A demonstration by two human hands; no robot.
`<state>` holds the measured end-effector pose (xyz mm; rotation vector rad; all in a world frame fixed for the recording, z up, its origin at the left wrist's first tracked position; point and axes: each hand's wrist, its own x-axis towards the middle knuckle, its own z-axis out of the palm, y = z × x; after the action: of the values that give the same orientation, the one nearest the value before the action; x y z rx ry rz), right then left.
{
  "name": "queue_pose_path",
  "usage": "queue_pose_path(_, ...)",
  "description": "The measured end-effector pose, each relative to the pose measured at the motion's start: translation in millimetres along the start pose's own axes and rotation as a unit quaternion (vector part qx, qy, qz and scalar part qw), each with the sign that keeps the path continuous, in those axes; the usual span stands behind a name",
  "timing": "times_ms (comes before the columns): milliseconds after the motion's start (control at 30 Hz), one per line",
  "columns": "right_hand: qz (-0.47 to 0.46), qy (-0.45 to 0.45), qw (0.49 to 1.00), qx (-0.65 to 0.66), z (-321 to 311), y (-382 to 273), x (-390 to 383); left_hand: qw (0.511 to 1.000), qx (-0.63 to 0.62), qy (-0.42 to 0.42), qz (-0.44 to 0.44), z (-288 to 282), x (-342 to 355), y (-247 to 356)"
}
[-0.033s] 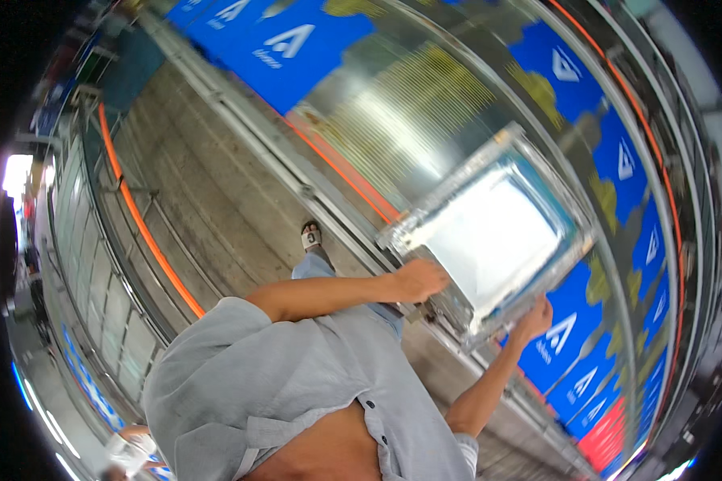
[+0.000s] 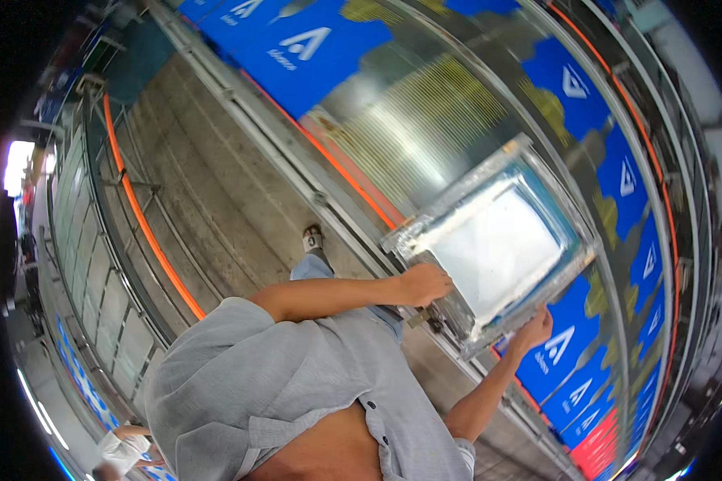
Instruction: The person uses a squeegee to pull white ink across a screen printing frame mounted on a rail. The person repeatedly wipes the squeegee and repositions the frame to print the 'Advance' logo onto a moving banner.
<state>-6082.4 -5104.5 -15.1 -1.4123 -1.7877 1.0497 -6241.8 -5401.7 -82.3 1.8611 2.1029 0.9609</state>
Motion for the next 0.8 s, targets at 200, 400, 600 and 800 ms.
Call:
queue_pose_path(200, -0.038, 0.026, 0.999, -0.01, 112, -88, -57, 0.999, 0.013, 0.0, -0.031, -99, -47, -99)
queue_pose_path(400, -0.078, -0.006, 0.996, 0.035, 243, -152, -111, 0.998, 0.001, 0.023, -0.06, -211, -114, -198)
queue_pose_path(600, -0.047, -0.054, 0.992, 0.101, 424, -170, -168, 0.99, 0.092, 0.057, -0.086, -307, -200, -299)
queue_pose_path(800, 0.009, -0.067, 0.984, 0.166, 593, -218, -267, 0.922, 0.052, 0.004, -0.383, -441, -232, -374)
